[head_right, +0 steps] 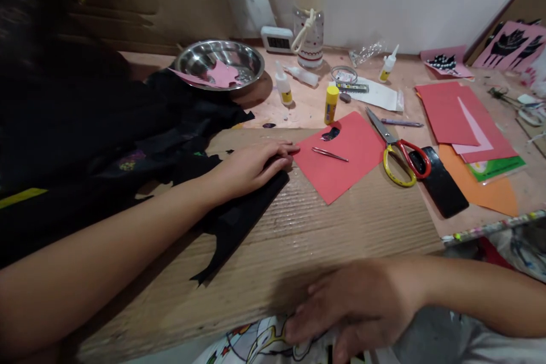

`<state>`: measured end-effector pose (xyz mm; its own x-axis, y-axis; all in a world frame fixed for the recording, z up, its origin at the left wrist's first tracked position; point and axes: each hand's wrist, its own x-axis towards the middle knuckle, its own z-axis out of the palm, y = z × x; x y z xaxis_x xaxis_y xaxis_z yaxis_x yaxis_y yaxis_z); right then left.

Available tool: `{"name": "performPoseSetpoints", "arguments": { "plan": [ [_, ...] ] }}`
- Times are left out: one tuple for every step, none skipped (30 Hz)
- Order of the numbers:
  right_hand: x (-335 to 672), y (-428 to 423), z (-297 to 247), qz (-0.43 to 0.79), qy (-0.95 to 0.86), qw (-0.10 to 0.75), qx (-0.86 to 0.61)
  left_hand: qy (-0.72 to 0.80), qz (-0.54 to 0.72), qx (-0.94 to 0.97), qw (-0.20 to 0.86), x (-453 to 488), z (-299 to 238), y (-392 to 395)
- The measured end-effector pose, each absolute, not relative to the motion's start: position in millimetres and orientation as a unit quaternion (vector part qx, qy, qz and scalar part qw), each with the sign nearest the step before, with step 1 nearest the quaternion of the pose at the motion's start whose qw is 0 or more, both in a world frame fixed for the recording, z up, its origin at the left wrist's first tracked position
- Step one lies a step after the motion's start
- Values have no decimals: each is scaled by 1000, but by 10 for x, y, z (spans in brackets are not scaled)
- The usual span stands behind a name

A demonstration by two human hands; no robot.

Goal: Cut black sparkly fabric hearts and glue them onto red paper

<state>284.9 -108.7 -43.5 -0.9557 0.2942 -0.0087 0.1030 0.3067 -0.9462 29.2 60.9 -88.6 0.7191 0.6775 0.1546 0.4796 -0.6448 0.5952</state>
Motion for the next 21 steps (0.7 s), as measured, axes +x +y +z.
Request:
{"name": "performPoseSetpoints", "arguments": {
  "plan": [
    [2876,-1048,-407,568,-798,107,-170,327,185,887,268,291,-889,609],
    [2900,-970,-401,521,-815,115,-226,328,185,887,269,291,-892,608],
    [2913,-860,-423,458,-841,111,-264,330,185,886,270,292,-894,605],
    [2908,-734,-473,394,-859,98,-312,332,185,884,271,294,-895,602],
    [2881,-611,-546,338,-874,85,-339,333,185,883,272,297,-895,599],
    [2831,-507,-630,295,-885,73,-354,334,186,883,272,301,-894,596],
    [2760,-438,-711,263,-889,62,-368,335,187,883,271,306,-892,594],
    [2673,-414,-776,248,-894,53,-369,335,188,883,269,310,-889,592],
    [2580,-437,-814,252,-902,45,-348,336,187,884,267,314,-885,591],
    [2490,-500,-818,271,-912,45,-305,338,184,884,265,317,-881,591],
    [2415,-589,-788,303,-920,53,-244,338,181,885,265,319,-876,592],
    [2365,-686,-727,343,-921,67,-171,337,178,886,264,320,-873,593],
    [2348,-770,-644,389,-912,80,-104,335,176,887,265,319,-870,596],
    [2370,-822,-552,436,-893,89,-62,332,175,888,265,318,-868,599],
    [2433,-829,-465,471,-873,99,-73,328,176,889,266,316,-866,602],
    [2535,-787,-394,471,-869,112,-105,325,177,890,266,314,-866,605],
    [2669,-701,-350,426,-877,141,-169,323,177,891,266,312,-867,607],
    [2827,-581,-338,344,-883,162,-275,322,177,891,267,311,-868,608],
    [2995,-444,-358,253,-873,166,-382,321,176,891,267,311,-869,608],
    [3159,-307,-406,181,-852,161,-464,322,175,892,265,312,-870,607],
    [3305,-187,-475,136,-836,137,-514,323,174,893,262,313,-872,606]
  ]
}}
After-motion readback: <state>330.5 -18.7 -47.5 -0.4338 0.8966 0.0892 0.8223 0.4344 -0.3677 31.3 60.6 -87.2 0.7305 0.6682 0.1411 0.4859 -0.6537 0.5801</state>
